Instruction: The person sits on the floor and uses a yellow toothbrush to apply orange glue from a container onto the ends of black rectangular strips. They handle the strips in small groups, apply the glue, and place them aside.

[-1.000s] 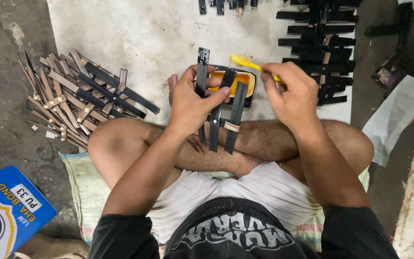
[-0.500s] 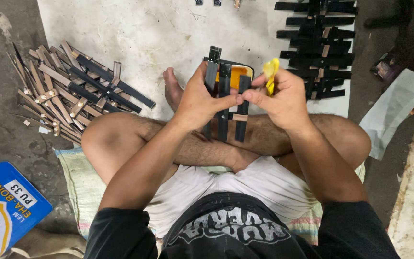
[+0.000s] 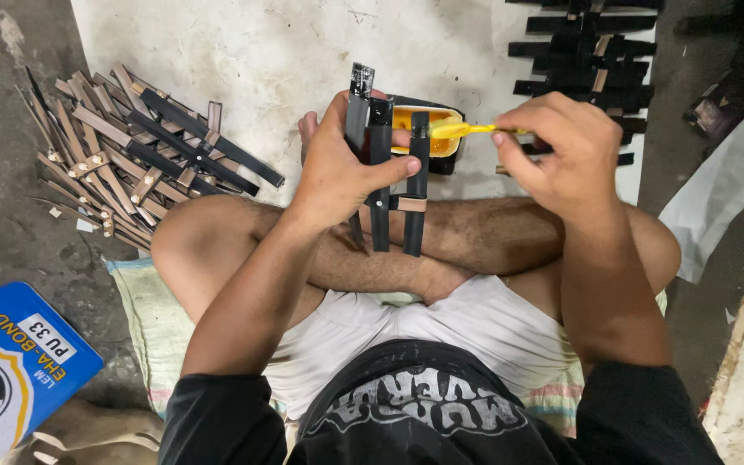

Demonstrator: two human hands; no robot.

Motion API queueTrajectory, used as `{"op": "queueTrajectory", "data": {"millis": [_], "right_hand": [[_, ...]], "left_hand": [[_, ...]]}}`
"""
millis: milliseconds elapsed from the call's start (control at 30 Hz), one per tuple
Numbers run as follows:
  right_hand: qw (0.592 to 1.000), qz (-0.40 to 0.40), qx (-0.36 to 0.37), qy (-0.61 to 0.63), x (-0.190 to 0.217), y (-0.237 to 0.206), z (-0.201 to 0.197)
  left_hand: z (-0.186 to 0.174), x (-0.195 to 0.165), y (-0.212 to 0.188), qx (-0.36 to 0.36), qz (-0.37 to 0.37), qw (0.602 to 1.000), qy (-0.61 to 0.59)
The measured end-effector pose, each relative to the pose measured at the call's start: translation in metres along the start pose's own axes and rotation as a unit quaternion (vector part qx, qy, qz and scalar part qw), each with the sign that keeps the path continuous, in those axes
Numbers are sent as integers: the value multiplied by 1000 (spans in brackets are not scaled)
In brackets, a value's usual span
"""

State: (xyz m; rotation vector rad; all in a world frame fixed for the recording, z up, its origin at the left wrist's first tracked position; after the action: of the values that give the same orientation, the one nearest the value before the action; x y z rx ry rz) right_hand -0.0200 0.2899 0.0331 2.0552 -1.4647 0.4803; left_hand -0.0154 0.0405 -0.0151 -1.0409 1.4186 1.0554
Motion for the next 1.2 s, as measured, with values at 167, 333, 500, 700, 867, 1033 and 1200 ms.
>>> {"op": "queueTrajectory", "data": {"millis": [167,333,500,700,867,1033,1200], "right_hand": [[998,30,10,48,4,-4,3],[992,112,-3,63,-11,-11,22],[859,203,237,406,-16,-27,58],[799,300,158,496,-33,-34,61],[749,367,92,544,-39,-30,68],[900,232,44,366,-45,-18,61],[983,149,88,-64,-54,-15,83]], "left_hand": [[1,1,-1,-9,-31,999,-28],[5,-6,2,16,100,985,142],[6,26,10,-65,-55,984,-156],[16,46,1,-35,-134,881,-453],[42,43,-4,66,-193,895,-397],[28,29,2,62,-106,964,-235],[-13,28,4,-39,-92,977,-190]]}}
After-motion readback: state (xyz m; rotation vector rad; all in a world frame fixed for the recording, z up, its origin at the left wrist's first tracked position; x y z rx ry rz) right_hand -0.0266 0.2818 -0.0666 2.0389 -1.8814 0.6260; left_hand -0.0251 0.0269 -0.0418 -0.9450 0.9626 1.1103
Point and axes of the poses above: each hand's wrist, its own y-axis towards the middle knuckle, its own z-axis out of the palm, x = y × z, the point moved 4 cm from there along y, towards the middle knuckle, and after that the axes turned 12 degrees about z, right-handed, at the moved point
